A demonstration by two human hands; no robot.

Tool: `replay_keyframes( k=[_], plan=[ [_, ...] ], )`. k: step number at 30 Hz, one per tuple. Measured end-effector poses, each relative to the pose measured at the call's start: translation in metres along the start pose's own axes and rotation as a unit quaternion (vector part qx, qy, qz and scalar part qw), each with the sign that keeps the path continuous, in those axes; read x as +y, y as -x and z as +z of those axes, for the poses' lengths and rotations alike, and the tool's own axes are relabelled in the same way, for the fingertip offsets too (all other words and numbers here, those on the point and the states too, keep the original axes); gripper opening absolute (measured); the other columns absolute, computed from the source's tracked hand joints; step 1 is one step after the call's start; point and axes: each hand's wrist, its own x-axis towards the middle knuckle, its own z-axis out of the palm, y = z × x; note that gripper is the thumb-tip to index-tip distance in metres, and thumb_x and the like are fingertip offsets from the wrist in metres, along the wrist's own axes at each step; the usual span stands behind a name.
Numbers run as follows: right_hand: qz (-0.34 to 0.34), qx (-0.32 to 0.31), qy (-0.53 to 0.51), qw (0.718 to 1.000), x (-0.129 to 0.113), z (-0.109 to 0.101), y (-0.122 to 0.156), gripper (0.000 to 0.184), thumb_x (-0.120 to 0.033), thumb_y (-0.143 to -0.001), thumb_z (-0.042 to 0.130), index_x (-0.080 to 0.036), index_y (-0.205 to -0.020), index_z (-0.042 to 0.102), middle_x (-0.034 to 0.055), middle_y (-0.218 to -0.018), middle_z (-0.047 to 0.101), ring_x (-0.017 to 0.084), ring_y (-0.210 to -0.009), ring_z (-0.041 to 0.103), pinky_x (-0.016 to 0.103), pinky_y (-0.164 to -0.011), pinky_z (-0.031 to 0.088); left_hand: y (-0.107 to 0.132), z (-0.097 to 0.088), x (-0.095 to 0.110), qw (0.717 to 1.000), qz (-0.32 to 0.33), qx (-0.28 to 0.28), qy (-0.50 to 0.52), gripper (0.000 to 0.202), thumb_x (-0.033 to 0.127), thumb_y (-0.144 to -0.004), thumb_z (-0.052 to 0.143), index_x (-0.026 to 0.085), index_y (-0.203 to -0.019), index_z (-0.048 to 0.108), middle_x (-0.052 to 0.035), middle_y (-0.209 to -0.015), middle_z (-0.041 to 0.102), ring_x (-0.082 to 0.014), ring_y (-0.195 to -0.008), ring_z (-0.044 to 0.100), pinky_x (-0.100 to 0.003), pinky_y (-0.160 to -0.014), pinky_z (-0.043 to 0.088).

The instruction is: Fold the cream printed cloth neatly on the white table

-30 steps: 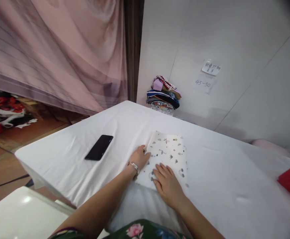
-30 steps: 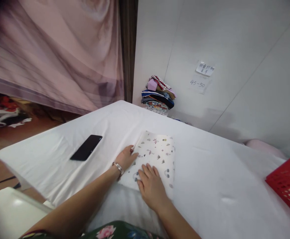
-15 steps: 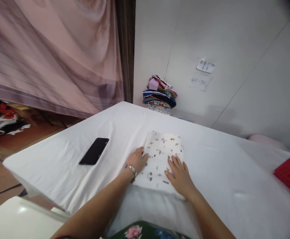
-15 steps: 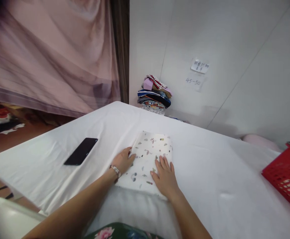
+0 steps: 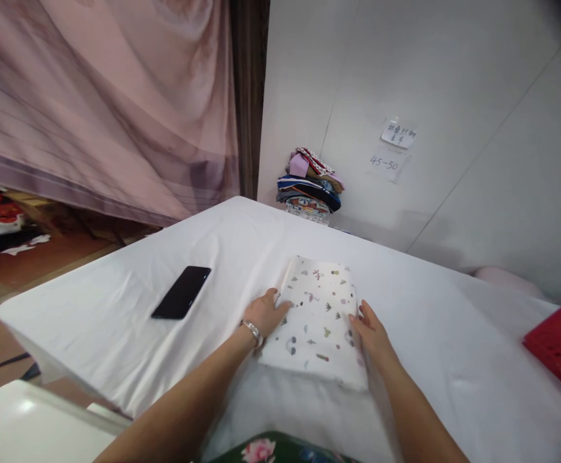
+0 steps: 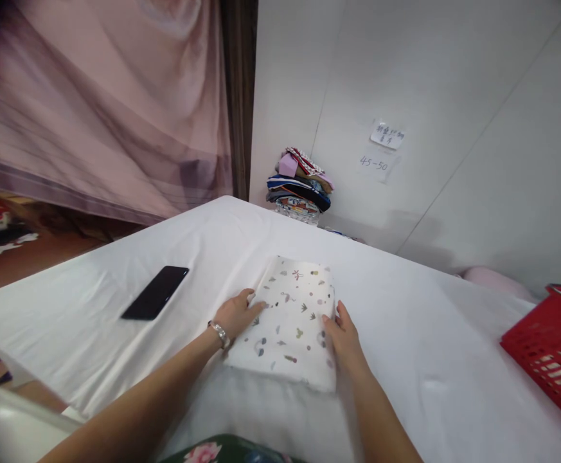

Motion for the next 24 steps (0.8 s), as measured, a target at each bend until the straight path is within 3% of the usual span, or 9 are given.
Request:
replay_keyframes(
  k=[6,12,15,20,24],
  plan=[
    [0.089,-0.054,-0.099,0.99,-0.017,0.0,-0.004,0.094,-0.055,-0.072,0.06,-0.021,-0.142,0.009,0.0141,-0.137,0.04,0.024,-0.11,0.054,0.033,-0.086,0.051,0.002,0.002,0.001,0.995,-0.018,-0.011,0.098,0.064,0.053,-0.071,0.054,0.02,-0.125,0.044,-0.0096,-0.098,0.063,-0.0262,-0.087,0.059,-0.033,-0.076,0.041],
    [0.116,-0.142,-0.168,0.969,-0.023,0.009,-0.012,0.067,-0.043,-0.072,0.064,-0.012,-0.127,0.04,0.0166,-0.107,0.064,0.028,-0.091,0.064,0.04,-0.075,0.054,-0.002,0.005,-0.003,0.992,-0.017,0.005,0.125,0.065,0.046,-0.068,0.062,0.019,-0.125,0.044,-0.0107,-0.109,0.06,-0.0263,-0.098,0.056,-0.034,-0.086,0.039],
    [0.097,-0.153,-0.179,0.967,-0.038,0.005,-0.016,0.057,-0.036,-0.072,0.063,-0.01,-0.12,0.047,0.0156,-0.095,0.068,0.029,-0.083,0.066,0.04,-0.07,0.054,-0.004,0.007,-0.006,0.989,-0.006,-0.005,0.148,0.064,0.048,-0.069,0.061,0.02,-0.125,0.044,-0.0098,-0.112,0.058,-0.025,-0.096,0.057,-0.033,-0.084,0.041],
    [0.013,-0.109,-0.099,0.989,-0.103,-0.035,-0.029,0.056,-0.03,-0.067,0.066,-0.012,-0.118,0.05,0.0136,-0.089,0.069,0.028,-0.075,0.066,0.04,-0.066,0.053,-0.004,0.013,-0.006,0.966,-0.006,-0.055,0.252,0.059,0.049,-0.073,0.058,0.022,-0.124,0.043,-0.0092,-0.118,0.053,-0.0118,-0.064,0.057,-0.025,-0.057,0.045],
    [-0.067,0.002,0.113,0.991,-0.187,-0.076,-0.043,0.061,-0.031,-0.065,0.07,-0.018,-0.121,0.05,0.0138,-0.094,0.067,0.026,-0.071,0.064,0.043,-0.064,0.051,-0.004,0.013,-0.004,0.961,-0.012,-0.065,0.27,0.052,0.041,-0.074,0.059,0.02,-0.119,0.046,-0.0097,-0.118,0.052,-0.0076,-0.056,0.053,-0.022,-0.049,0.043]
  ],
)
